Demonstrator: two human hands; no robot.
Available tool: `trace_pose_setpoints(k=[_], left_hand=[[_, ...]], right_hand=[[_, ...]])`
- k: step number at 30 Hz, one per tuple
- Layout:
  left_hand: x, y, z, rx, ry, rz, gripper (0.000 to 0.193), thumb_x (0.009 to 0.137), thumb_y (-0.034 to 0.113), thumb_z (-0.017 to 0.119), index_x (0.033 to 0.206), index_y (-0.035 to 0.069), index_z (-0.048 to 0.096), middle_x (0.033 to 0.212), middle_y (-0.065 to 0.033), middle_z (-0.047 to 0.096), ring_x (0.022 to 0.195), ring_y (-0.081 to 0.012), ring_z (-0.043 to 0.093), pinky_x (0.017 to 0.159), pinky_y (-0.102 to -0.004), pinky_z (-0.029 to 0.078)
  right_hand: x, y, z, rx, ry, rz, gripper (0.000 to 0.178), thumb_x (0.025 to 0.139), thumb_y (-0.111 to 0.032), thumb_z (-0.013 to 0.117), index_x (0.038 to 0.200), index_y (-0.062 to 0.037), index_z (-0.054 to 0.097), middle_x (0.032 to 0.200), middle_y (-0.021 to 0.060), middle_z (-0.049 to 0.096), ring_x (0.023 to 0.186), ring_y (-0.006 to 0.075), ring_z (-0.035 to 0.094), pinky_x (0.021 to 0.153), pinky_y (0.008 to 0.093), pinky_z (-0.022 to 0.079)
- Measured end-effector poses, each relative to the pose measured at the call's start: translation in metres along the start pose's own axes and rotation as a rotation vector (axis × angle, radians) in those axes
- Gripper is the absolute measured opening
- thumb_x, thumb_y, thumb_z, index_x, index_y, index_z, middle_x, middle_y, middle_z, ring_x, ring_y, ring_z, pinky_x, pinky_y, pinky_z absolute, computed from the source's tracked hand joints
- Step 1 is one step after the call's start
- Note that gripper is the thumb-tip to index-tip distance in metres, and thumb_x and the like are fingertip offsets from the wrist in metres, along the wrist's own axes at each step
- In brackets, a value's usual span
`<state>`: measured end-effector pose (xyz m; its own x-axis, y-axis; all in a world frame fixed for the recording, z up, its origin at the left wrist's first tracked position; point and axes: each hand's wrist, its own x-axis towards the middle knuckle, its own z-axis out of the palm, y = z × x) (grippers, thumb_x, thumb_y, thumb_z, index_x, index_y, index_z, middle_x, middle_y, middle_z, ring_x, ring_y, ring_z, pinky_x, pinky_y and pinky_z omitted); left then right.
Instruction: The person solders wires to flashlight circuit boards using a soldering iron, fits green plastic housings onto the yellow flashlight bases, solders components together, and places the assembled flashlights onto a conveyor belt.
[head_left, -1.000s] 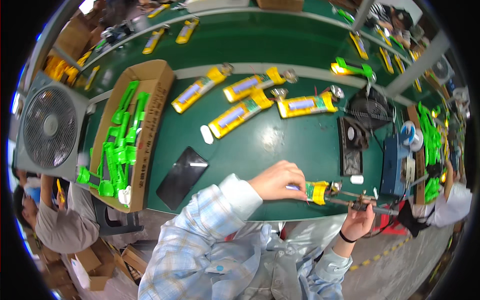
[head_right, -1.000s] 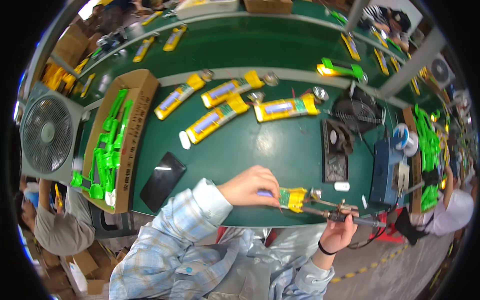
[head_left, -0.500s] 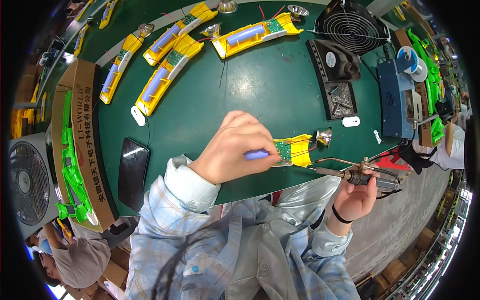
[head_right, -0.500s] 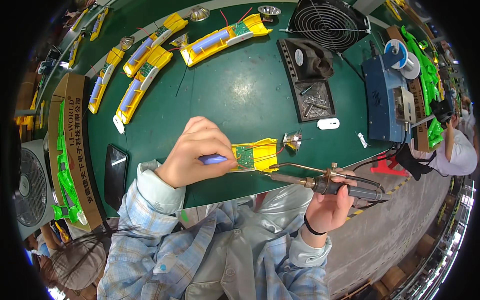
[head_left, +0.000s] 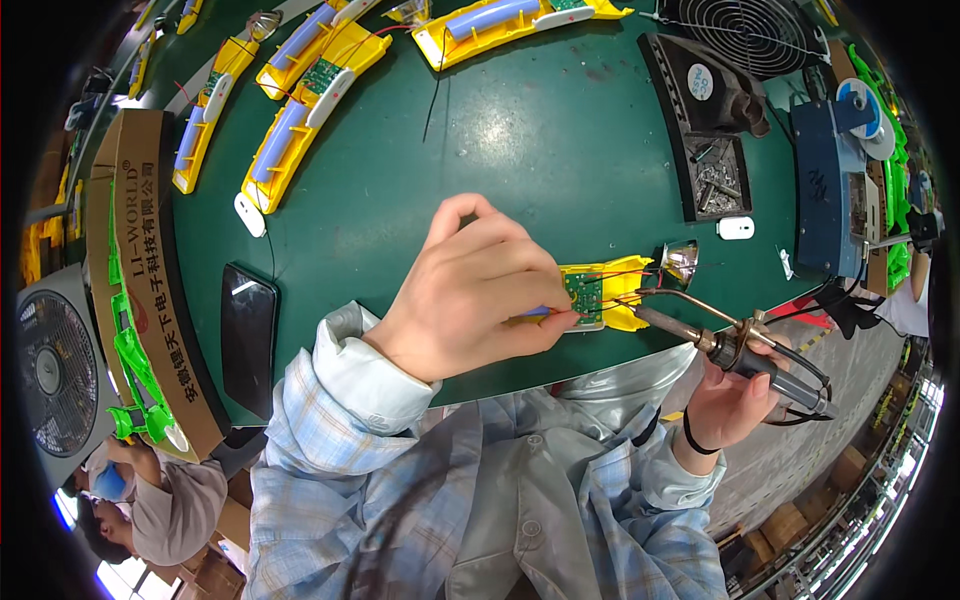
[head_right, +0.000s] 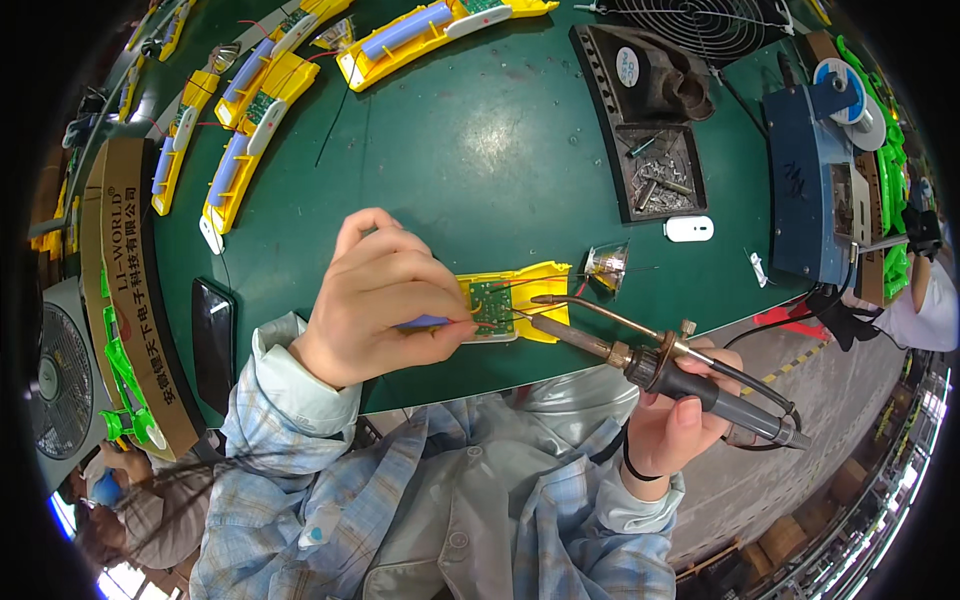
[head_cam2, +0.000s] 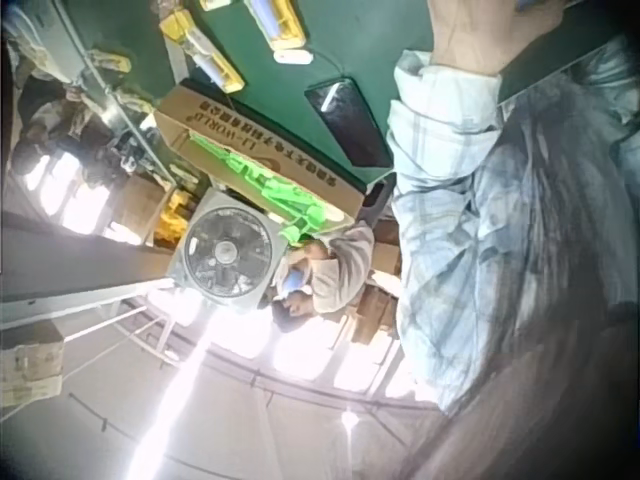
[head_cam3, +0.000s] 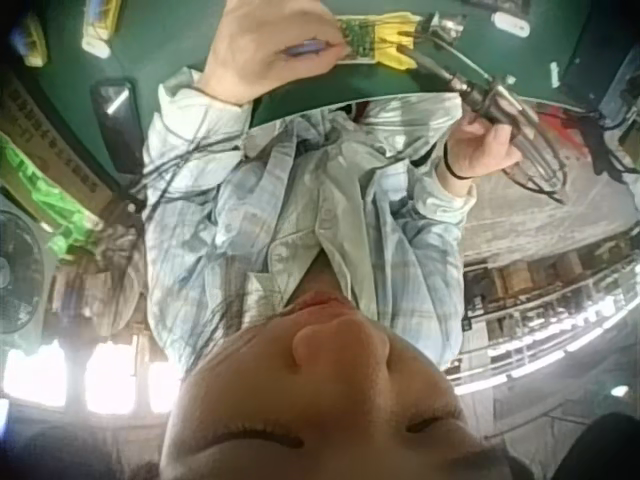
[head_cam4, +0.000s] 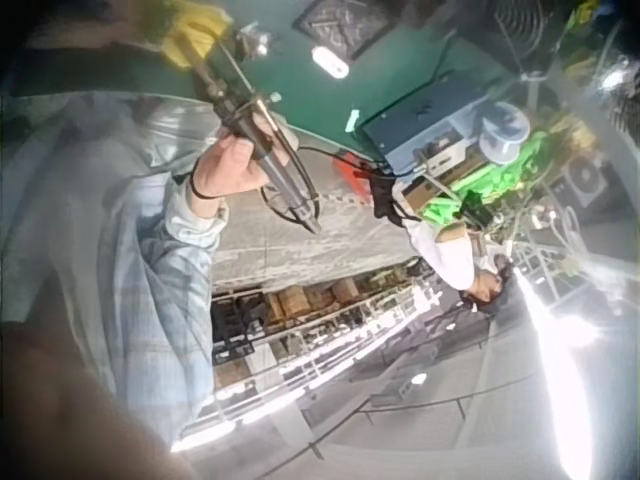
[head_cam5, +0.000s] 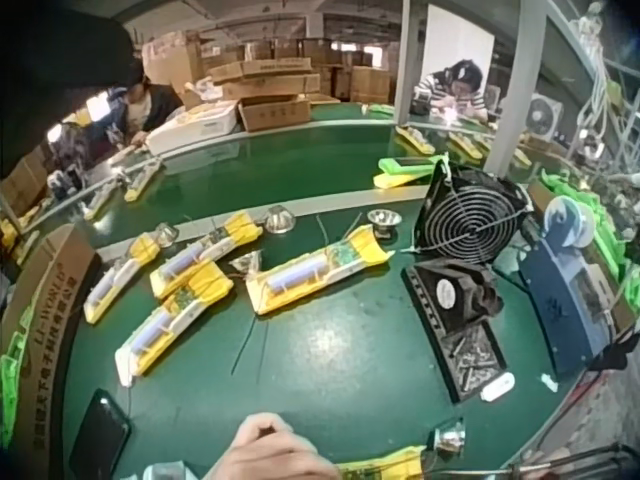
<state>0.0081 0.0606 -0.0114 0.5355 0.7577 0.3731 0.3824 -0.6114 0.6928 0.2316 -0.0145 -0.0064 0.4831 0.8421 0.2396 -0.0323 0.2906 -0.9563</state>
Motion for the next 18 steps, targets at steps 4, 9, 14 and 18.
trace_pose_setpoints(k=[4, 9, 14, 18], left_hand=[[-0.0022, -0.0008, 0.0063, 0.098, 0.094, 0.041, 0.019, 0.051, 0.010, 0.071, 0.061, 0.014, 0.056, 0.068, 0.0052, 0.056, 0.064, -0.0125, 0.050, 0.074, -0.0325, 0.033], [-0.0011, 0.0013, 0.0054, 0.148, 0.084, 0.034, 0.019, 0.051, 0.010, 0.070, 0.060, 0.015, 0.055, 0.067, 0.0055, 0.056, 0.064, -0.0118, 0.051, 0.076, -0.0330, 0.033], [-0.0014, 0.0007, 0.0069, 0.163, 0.089, 0.031, 0.019, 0.051, 0.010, 0.070, 0.060, 0.015, 0.054, 0.065, 0.0059, 0.056, 0.063, -0.0115, 0.051, 0.076, -0.0333, 0.032], [-0.0014, 0.0007, 0.0077, 0.173, 0.088, 0.028, 0.018, 0.052, 0.010, 0.070, 0.059, 0.015, 0.054, 0.065, 0.0059, 0.056, 0.062, -0.0115, 0.051, 0.076, -0.0329, 0.032]], right_hand=[[0.0008, 0.0003, -0.0033, -0.040, -0.052, 0.074, 0.030, 0.076, -0.025, 0.054, 0.085, 0.0025, 0.045, 0.078, 0.0071, 0.042, 0.049, 0.0100, 0.042, 0.042, 0.0177, 0.034], [-0.0032, 0.0017, 0.0000, -0.111, -0.065, 0.067, 0.030, 0.073, -0.026, 0.057, 0.083, 0.0002, 0.045, 0.070, 0.0084, 0.045, 0.047, 0.0078, 0.041, 0.040, 0.0167, 0.033], [-0.0068, 0.0032, 0.0011, -0.149, -0.048, 0.064, 0.031, 0.072, -0.027, 0.059, 0.079, -0.0004, 0.045, 0.069, 0.0081, 0.046, 0.044, 0.0077, 0.041, 0.039, 0.0171, 0.033], [-0.0070, 0.0047, 0.0020, -0.145, -0.041, 0.071, 0.032, 0.071, -0.028, 0.059, 0.080, -0.0003, 0.045, 0.070, 0.0086, 0.047, 0.044, 0.0076, 0.041, 0.039, 0.0172, 0.033]])
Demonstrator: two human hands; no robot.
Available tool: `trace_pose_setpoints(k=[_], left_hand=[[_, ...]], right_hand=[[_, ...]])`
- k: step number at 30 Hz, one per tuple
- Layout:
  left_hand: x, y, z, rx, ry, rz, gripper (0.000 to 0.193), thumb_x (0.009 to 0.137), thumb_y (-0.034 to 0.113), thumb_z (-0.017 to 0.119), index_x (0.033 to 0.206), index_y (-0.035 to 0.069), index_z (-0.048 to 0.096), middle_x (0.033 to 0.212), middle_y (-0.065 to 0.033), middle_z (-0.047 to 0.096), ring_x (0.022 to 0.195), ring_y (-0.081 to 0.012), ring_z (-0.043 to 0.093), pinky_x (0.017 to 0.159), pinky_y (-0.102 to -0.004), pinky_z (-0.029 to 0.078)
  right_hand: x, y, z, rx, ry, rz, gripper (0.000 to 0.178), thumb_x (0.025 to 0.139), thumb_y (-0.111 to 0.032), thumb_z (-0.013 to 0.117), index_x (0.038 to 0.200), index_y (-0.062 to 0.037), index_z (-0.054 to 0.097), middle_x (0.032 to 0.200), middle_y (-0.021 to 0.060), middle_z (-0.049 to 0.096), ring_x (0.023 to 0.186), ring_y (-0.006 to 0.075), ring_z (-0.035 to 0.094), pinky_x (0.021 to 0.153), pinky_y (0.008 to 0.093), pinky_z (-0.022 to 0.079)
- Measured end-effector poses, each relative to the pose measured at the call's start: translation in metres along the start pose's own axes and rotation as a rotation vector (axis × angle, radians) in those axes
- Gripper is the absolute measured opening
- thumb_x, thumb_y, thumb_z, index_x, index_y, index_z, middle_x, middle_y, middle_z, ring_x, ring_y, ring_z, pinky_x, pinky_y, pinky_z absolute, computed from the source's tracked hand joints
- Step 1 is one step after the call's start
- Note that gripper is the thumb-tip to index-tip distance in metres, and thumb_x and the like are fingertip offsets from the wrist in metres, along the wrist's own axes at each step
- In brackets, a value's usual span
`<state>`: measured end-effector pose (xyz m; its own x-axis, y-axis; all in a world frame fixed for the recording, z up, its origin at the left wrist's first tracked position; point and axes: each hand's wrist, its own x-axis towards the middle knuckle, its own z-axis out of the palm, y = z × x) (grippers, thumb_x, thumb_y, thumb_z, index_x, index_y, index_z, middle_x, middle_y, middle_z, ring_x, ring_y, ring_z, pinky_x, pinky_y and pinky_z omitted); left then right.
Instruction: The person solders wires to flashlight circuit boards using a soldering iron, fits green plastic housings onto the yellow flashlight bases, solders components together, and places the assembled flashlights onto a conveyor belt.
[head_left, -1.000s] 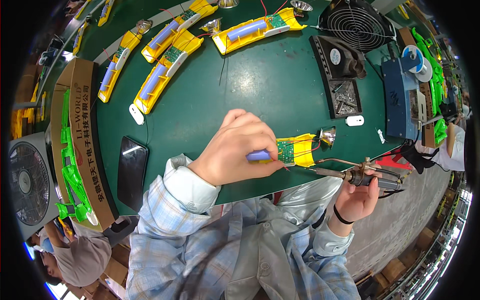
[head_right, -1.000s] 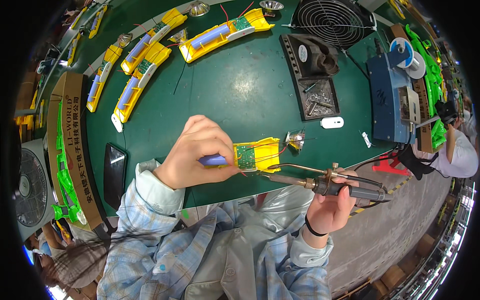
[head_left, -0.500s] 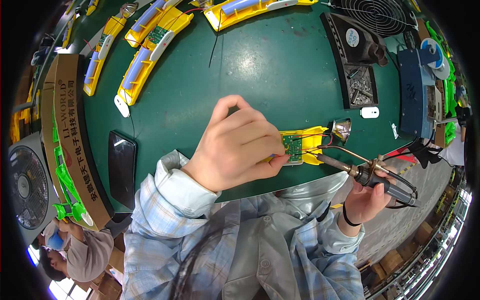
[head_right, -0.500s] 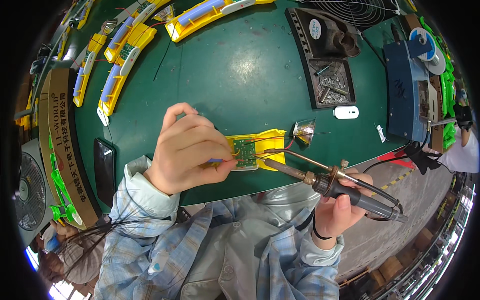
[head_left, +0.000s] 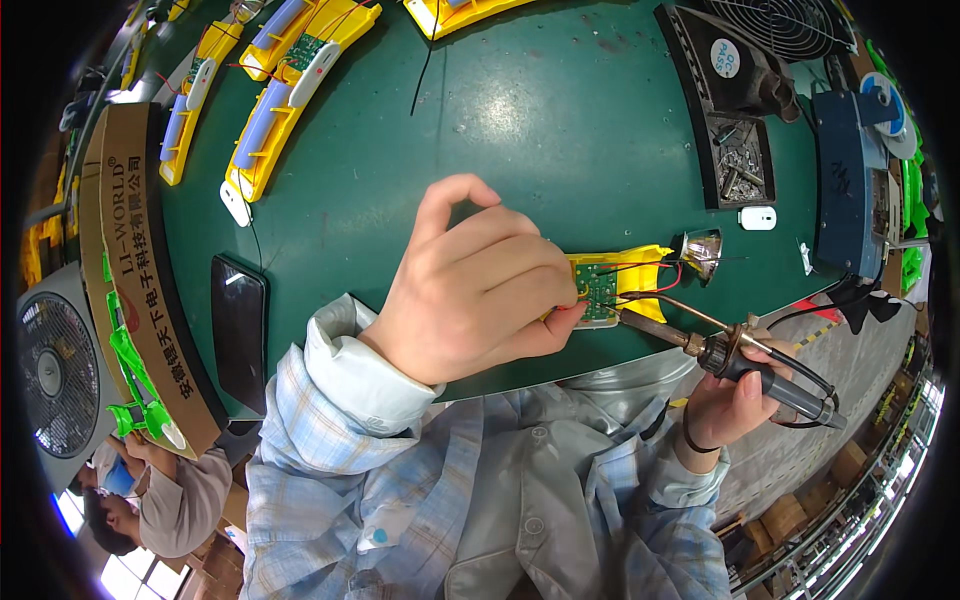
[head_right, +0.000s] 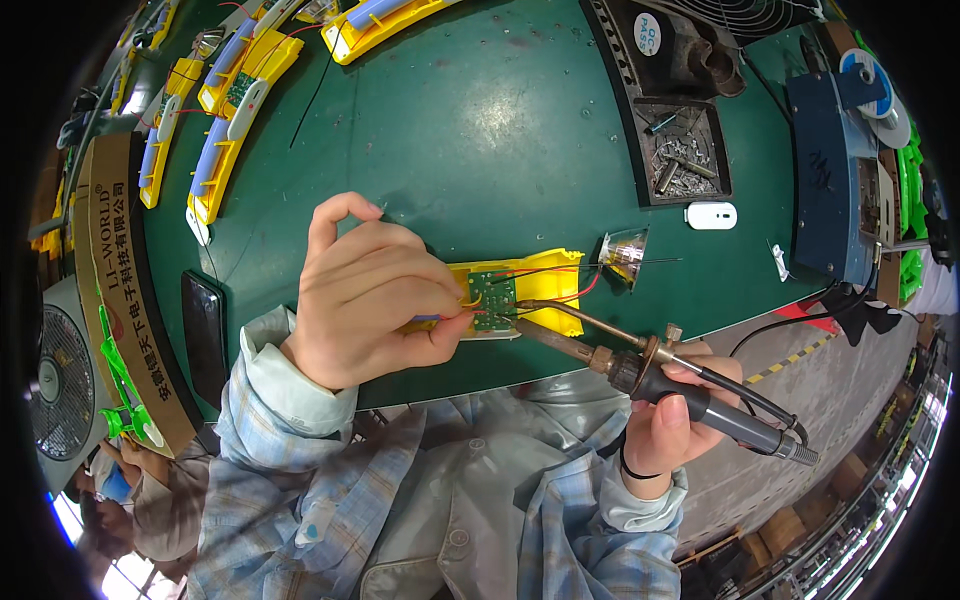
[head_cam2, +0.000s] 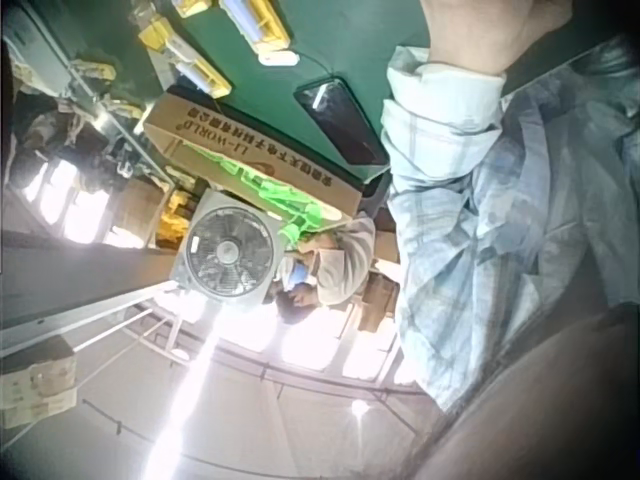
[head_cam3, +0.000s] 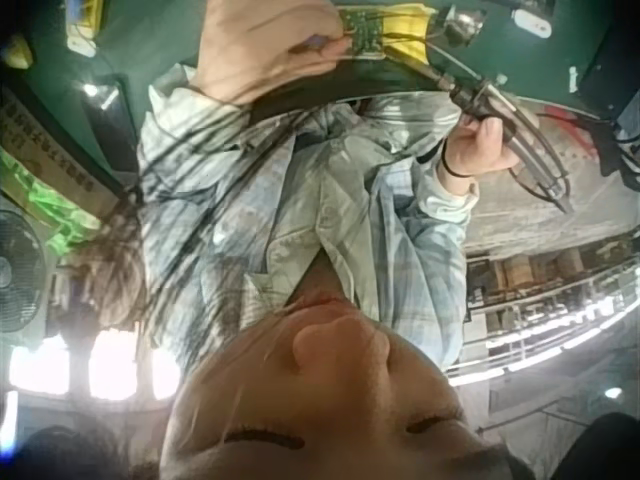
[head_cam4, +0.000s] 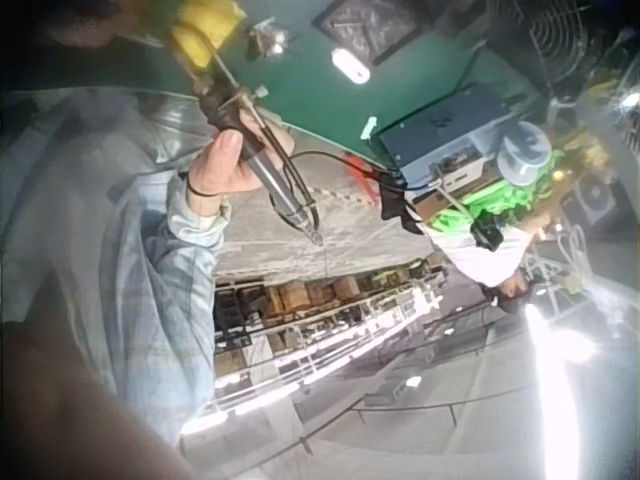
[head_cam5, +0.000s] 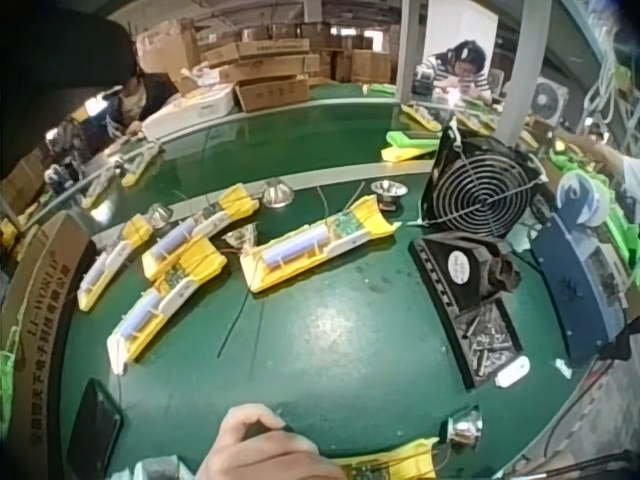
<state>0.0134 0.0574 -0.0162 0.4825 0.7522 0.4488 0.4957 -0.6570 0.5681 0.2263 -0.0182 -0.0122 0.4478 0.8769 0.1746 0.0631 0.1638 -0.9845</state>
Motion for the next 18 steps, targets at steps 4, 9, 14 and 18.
trace_pose_setpoints(k=[4, 9, 14, 18], left_hand=[[-0.0013, -0.0009, 0.0010, -0.001, 0.013, 0.007, 0.018, 0.052, 0.010, 0.070, 0.059, 0.015, 0.054, 0.066, 0.0057, 0.056, 0.062, -0.0115, 0.051, 0.076, -0.0331, 0.032], [-0.0014, -0.0016, 0.0018, 0.016, 0.034, 0.032, 0.019, 0.051, 0.010, 0.070, 0.059, 0.015, 0.053, 0.065, 0.0059, 0.056, 0.062, -0.0114, 0.050, 0.075, -0.0336, 0.032], [-0.0019, -0.0007, 0.0016, 0.010, 0.025, 0.012, 0.020, 0.050, 0.008, 0.069, 0.059, 0.015, 0.053, 0.065, 0.0060, 0.055, 0.062, -0.0114, 0.050, 0.075, -0.0337, 0.031], [-0.0019, -0.0012, 0.0015, 0.009, 0.021, 0.017, 0.020, 0.051, 0.008, 0.069, 0.060, 0.015, 0.053, 0.065, 0.0059, 0.056, 0.063, -0.0113, 0.050, 0.076, -0.0338, 0.031]], right_hand=[[-0.0006, 0.0016, 0.0011, -0.009, -0.002, -0.014, 0.032, 0.071, -0.028, 0.058, 0.080, -0.0002, 0.045, 0.070, 0.0090, 0.048, 0.044, 0.0073, 0.040, 0.039, 0.0169, 0.032], [-0.0050, 0.0059, -0.0055, -0.024, 0.002, 0.013, 0.033, 0.072, -0.029, 0.058, 0.081, -0.0006, 0.045, 0.070, 0.0092, 0.048, 0.042, 0.0066, 0.039, 0.038, 0.0164, 0.032], [-0.0045, 0.0072, -0.0044, -0.008, -0.005, 0.013, 0.031, 0.073, -0.028, 0.058, 0.081, -0.0007, 0.046, 0.070, 0.0077, 0.047, 0.041, 0.0066, 0.039, 0.036, 0.0162, 0.032], [-0.0040, 0.0042, -0.0004, -0.005, 0.005, 0.013, 0.030, 0.073, -0.027, 0.057, 0.081, -0.0007, 0.046, 0.071, 0.0072, 0.046, 0.041, 0.0065, 0.040, 0.036, 0.0159, 0.032]])
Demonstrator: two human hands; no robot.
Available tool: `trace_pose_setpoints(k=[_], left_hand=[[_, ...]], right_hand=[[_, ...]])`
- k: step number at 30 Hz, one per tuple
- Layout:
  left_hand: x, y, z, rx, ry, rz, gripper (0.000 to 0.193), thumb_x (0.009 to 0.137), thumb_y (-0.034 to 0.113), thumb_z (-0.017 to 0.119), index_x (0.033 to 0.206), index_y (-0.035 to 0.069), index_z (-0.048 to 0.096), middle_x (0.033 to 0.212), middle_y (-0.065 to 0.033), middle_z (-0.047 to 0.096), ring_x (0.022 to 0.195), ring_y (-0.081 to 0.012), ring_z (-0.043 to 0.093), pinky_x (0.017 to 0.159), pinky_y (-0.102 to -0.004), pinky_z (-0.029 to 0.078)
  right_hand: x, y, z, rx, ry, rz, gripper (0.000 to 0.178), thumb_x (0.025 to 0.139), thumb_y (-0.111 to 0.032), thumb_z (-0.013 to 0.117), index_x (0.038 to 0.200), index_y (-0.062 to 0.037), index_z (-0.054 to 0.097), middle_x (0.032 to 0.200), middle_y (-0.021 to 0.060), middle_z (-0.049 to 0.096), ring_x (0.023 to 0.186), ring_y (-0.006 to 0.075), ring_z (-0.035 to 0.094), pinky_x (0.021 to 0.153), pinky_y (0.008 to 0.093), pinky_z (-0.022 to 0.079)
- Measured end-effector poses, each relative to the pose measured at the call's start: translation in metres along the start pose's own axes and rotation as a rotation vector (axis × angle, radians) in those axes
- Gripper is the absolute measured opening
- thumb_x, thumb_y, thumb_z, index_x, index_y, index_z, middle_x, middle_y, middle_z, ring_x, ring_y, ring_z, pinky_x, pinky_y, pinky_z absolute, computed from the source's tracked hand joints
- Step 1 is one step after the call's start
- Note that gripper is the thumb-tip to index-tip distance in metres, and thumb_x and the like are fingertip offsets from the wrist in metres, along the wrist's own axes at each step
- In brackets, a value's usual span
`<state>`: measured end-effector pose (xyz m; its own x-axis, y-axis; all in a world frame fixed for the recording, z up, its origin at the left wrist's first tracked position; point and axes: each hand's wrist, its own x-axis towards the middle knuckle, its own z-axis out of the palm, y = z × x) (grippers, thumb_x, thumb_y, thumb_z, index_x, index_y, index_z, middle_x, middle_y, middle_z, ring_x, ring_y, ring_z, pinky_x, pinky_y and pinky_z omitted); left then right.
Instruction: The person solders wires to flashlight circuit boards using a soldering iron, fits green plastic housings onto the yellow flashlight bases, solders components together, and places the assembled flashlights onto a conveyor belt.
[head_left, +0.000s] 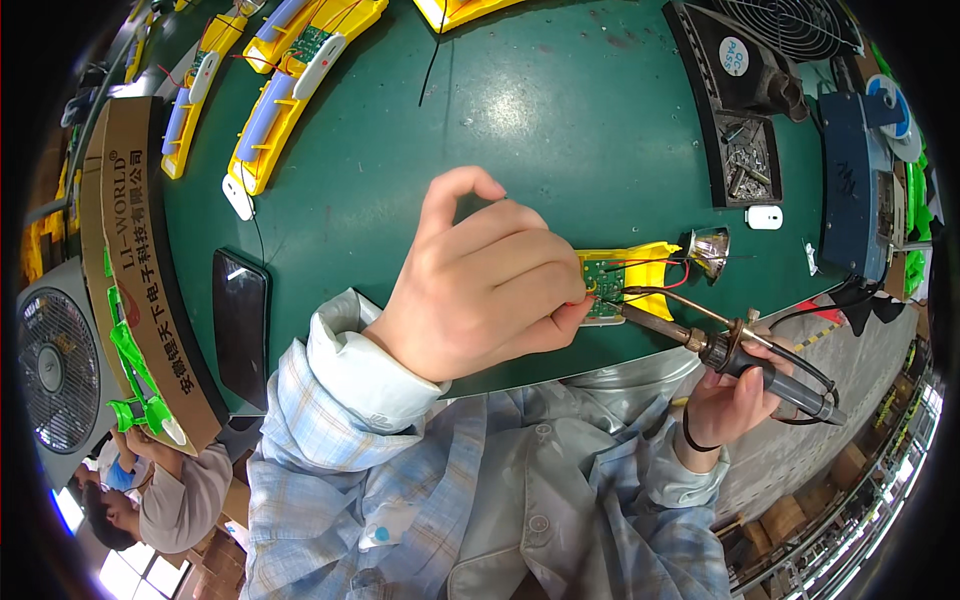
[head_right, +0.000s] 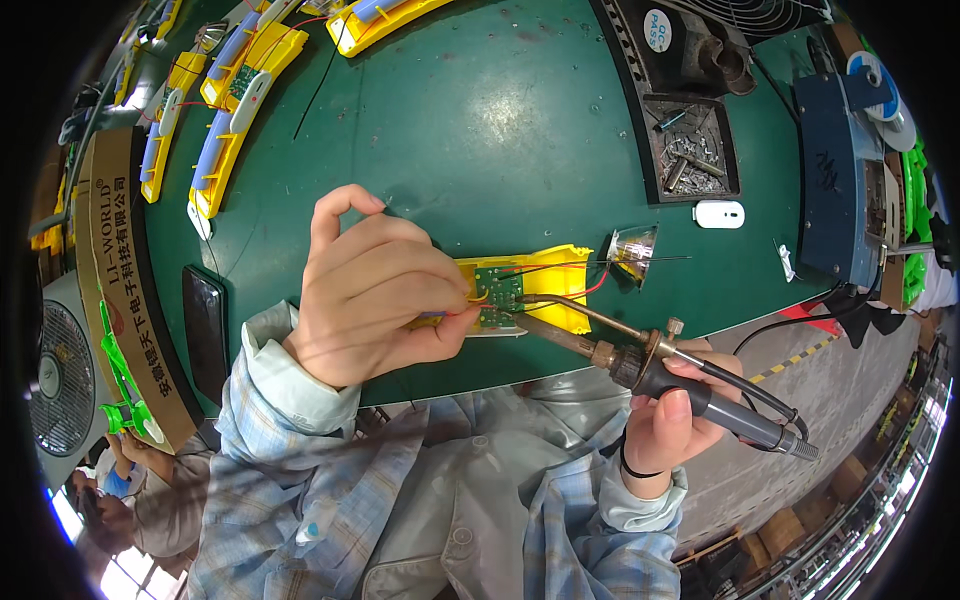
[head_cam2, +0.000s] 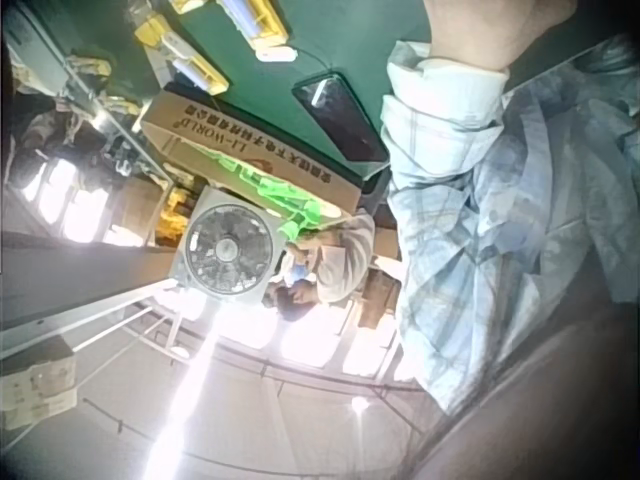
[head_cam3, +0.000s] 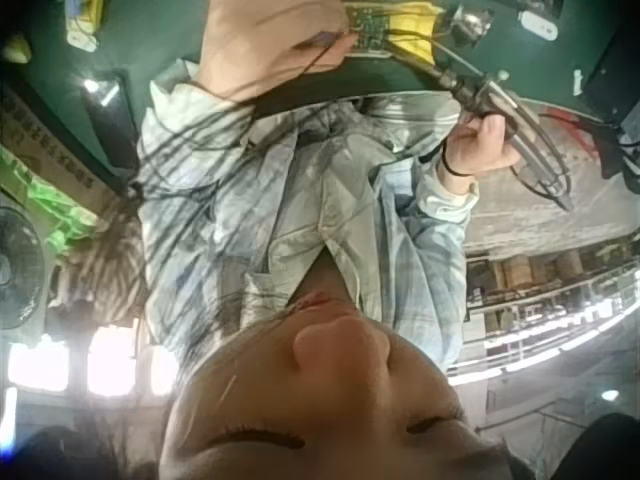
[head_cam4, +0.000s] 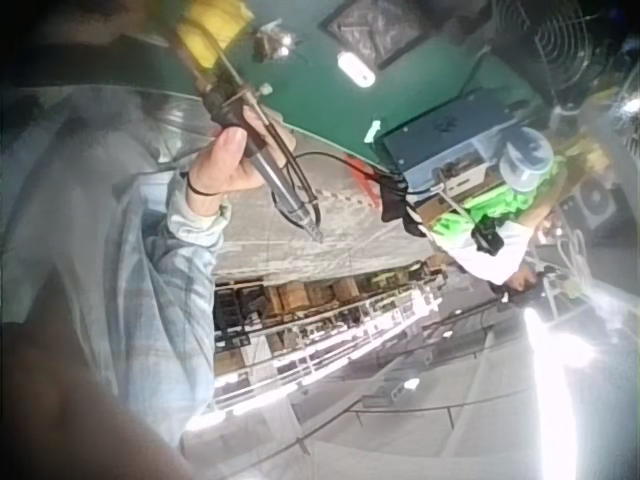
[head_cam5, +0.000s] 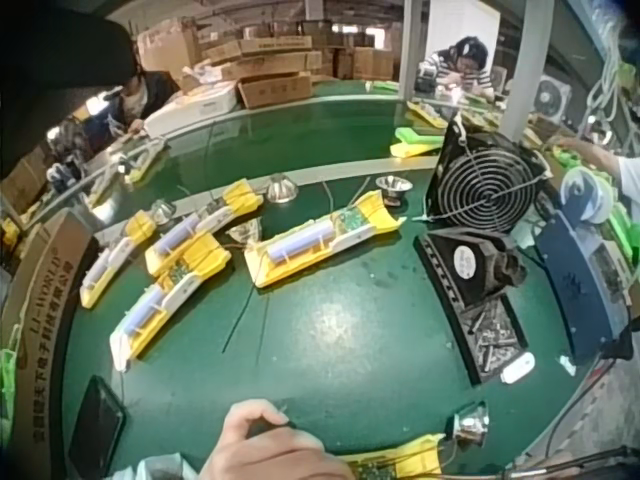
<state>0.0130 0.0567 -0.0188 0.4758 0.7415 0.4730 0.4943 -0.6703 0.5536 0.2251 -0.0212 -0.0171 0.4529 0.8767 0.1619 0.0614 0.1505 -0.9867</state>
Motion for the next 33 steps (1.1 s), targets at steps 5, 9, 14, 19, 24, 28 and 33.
trace_pose_setpoints(k=[5, 9, 14, 19, 24, 28, 33], left_hand=[[-0.002, -0.003, 0.005, -0.007, 0.051, 0.022, 0.020, 0.051, 0.009, 0.070, 0.060, 0.015, 0.053, 0.065, 0.0060, 0.055, 0.062, -0.0116, 0.051, 0.076, -0.0337, 0.031], [0.001, 0.000, 0.001, -0.002, -0.013, 0.009, 0.020, 0.051, 0.008, 0.070, 0.060, 0.014, 0.053, 0.065, 0.0056, 0.056, 0.061, -0.0118, 0.051, 0.075, -0.0336, 0.031], [0.001, -0.001, 0.000, 0.005, 0.032, 0.018, 0.017, 0.052, 0.010, 0.069, 0.059, 0.014, 0.054, 0.066, 0.0059, 0.055, 0.061, -0.0114, 0.051, 0.075, -0.0337, 0.031], [0.001, 0.001, -0.002, 0.011, 0.002, -0.001, 0.017, 0.051, 0.010, 0.070, 0.059, 0.014, 0.055, 0.065, 0.0054, 0.055, 0.062, -0.0111, 0.051, 0.075, -0.0339, 0.032], [-0.001, 0.000, -0.001, 0.004, 0.009, -0.003, 0.017, 0.050, 0.010, 0.070, 0.058, 0.014, 0.055, 0.065, 0.0054, 0.055, 0.063, -0.0113, 0.050, 0.075, -0.0335, 0.031], [0.000, 0.000, -0.001, 0.004, 0.007, -0.001, 0.018, 0.050, 0.009, 0.070, 0.058, 0.014, 0.055, 0.066, 0.0053, 0.056, 0.063, -0.0116, 0.050, 0.075, -0.0335, 0.031], [-0.002, -0.001, 0.002, 0.007, 0.027, 0.003, 0.019, 0.050, 0.008, 0.070, 0.058, 0.014, 0.053, 0.066, 0.0054, 0.055, 0.063, -0.0113, 0.051, 0.076, -0.0336, 0.031]], right_hand=[[-0.002, 0.003, -0.005, 0.010, -0.012, 0.037, 0.030, 0.073, -0.027, 0.057, 0.082, -0.0005, 0.046, 0.071, 0.0076, 0.047, 0.042, 0.0062, 0.040, 0.035, 0.0158, 0.032], [-0.003, 0.008, -0.006, -0.016, 0.045, -0.027, 0.030, 0.074, -0.027, 0.057, 0.083, -0.0001, 0.046, 0.073, 0.0091, 0.048, 0.042, 0.0059, 0.040, 0.035, 0.0155, 0.030], [-0.001, -0.001, -0.002, -0.081, 0.001, 0.009, 0.033, 0.076, -0.030, 0.056, 0.083, 0.0003, 0.046, 0.074, 0.0089, 0.048, 0.042, 0.0064, 0.040, 0.035, 0.0161, 0.031], [-0.002, -0.003, -0.002, -0.109, -0.024, -0.026, 0.035, 0.076, -0.032, 0.056, 0.084, 0.0004, 0.047, 0.073, 0.0083, 0.047, 0.042, 0.0070, 0.040, 0.035, 0.0167, 0.031], [-0.003, -0.001, -0.001, -0.060, 0.018, -0.016, 0.033, 0.074, -0.030, 0.058, 0.083, 0.0004, 0.047, 0.073, 0.0079, 0.047, 0.043, 0.0073, 0.041, 0.038, 0.0172, 0.032], [-0.001, -0.002, -0.010, -0.001, -0.090, -0.023, 0.028, 0.076, -0.023, 0.052, 0.088, 0.0019, 0.046, 0.081, 0.0113, 0.050, 0.053, 0.0095, 0.047, 0.044, 0.0183, 0.039], [-0.003, -0.005, -0.005, -0.033, -0.106, -0.093, 0.029, 0.075, -0.021, 0.052, 0.090, 0.0032, 0.046, 0.086, 0.0138, 0.051, 0.059, 0.0117, 0.051, 0.048, 0.0191, 0.043]])
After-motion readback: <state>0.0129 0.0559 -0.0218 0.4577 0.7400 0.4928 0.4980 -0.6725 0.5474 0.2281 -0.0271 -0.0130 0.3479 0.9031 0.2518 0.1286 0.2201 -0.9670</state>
